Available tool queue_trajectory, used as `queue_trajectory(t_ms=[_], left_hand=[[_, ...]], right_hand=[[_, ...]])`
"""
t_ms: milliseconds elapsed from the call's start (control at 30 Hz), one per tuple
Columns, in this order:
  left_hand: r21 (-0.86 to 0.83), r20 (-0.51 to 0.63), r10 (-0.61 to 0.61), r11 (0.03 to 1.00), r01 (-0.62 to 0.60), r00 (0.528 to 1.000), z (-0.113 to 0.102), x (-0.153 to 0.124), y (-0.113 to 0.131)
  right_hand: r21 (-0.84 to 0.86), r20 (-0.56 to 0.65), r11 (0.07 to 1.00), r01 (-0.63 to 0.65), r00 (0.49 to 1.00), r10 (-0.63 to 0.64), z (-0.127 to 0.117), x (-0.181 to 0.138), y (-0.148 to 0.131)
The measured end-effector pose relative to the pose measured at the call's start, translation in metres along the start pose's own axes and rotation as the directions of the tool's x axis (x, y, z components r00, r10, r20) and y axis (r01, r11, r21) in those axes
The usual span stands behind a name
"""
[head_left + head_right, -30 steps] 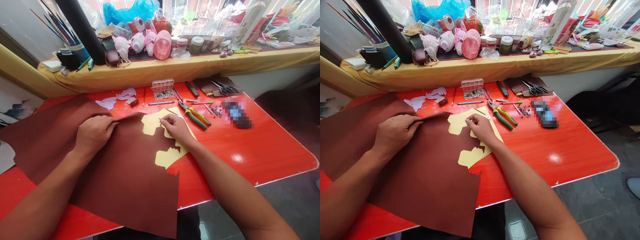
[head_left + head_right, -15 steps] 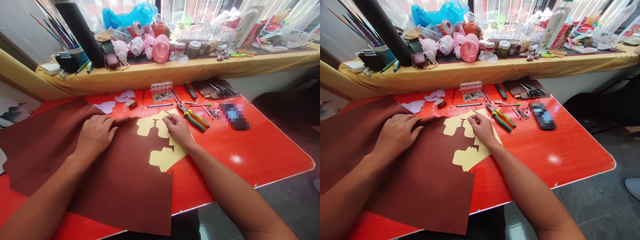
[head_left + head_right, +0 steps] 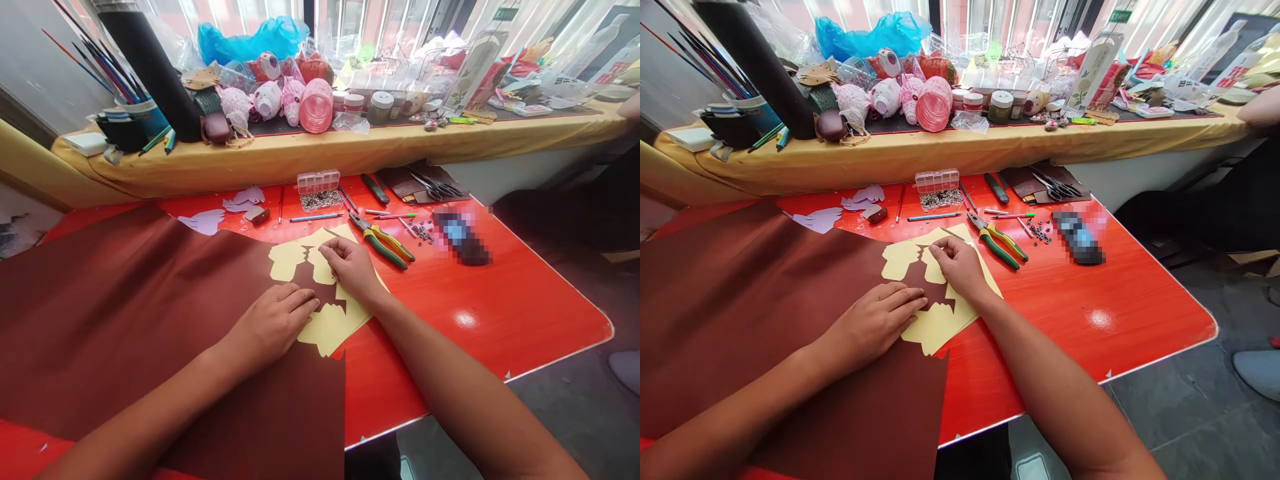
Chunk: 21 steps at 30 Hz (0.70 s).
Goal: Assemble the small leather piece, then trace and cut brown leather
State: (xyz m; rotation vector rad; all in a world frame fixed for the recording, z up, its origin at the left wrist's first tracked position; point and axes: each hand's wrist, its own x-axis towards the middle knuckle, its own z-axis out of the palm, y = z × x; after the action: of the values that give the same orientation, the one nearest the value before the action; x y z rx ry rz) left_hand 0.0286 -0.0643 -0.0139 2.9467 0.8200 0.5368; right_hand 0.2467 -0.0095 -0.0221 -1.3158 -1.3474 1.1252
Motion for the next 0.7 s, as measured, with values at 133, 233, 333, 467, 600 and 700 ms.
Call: queue_trajectory(t_ms=[133,233,333,467,600,700], left_hand=[[-0.016,-0.065,-0.026,1.000,0.025,0.998,0.011,-0.004,-0.003],[-0.031,-0.114,-0.036,0.999,0.033,0.993,0.015,-0.007,-0.004],[-0.048,-0.108,-0.052,0.998,0.047,0.993,0.016,-0.008,-0.004],[-0.068,-0.097,-0.066,0.996,0.060,0.993,0.017,-0.008,-0.004],[-0.078,-0.098,-0.075,0.995,0.068,0.992,0.017,-0.008,-0.003],[-0.073,-0.117,-0.066,0.996,0.057,0.991,0.016,-0.007,-0.003]], right_hand=[[0.009,0.022,1.000,0.001,1.000,-0.001,0.000,-0.002,-0.003],[0.015,0.028,1.000,-0.001,1.000,0.000,0.001,-0.002,-0.003],[0.017,0.036,1.000,-0.004,0.999,0.004,0.001,0.000,-0.001],[0.023,0.039,1.000,0.000,0.999,-0.001,0.001,0.000,0.000],[0.006,0.033,1.000,0.004,0.999,-0.004,0.001,0.000,-0.001],[-0.018,0.023,1.000,0.000,1.000,0.001,0.002,-0.001,-0.002]])
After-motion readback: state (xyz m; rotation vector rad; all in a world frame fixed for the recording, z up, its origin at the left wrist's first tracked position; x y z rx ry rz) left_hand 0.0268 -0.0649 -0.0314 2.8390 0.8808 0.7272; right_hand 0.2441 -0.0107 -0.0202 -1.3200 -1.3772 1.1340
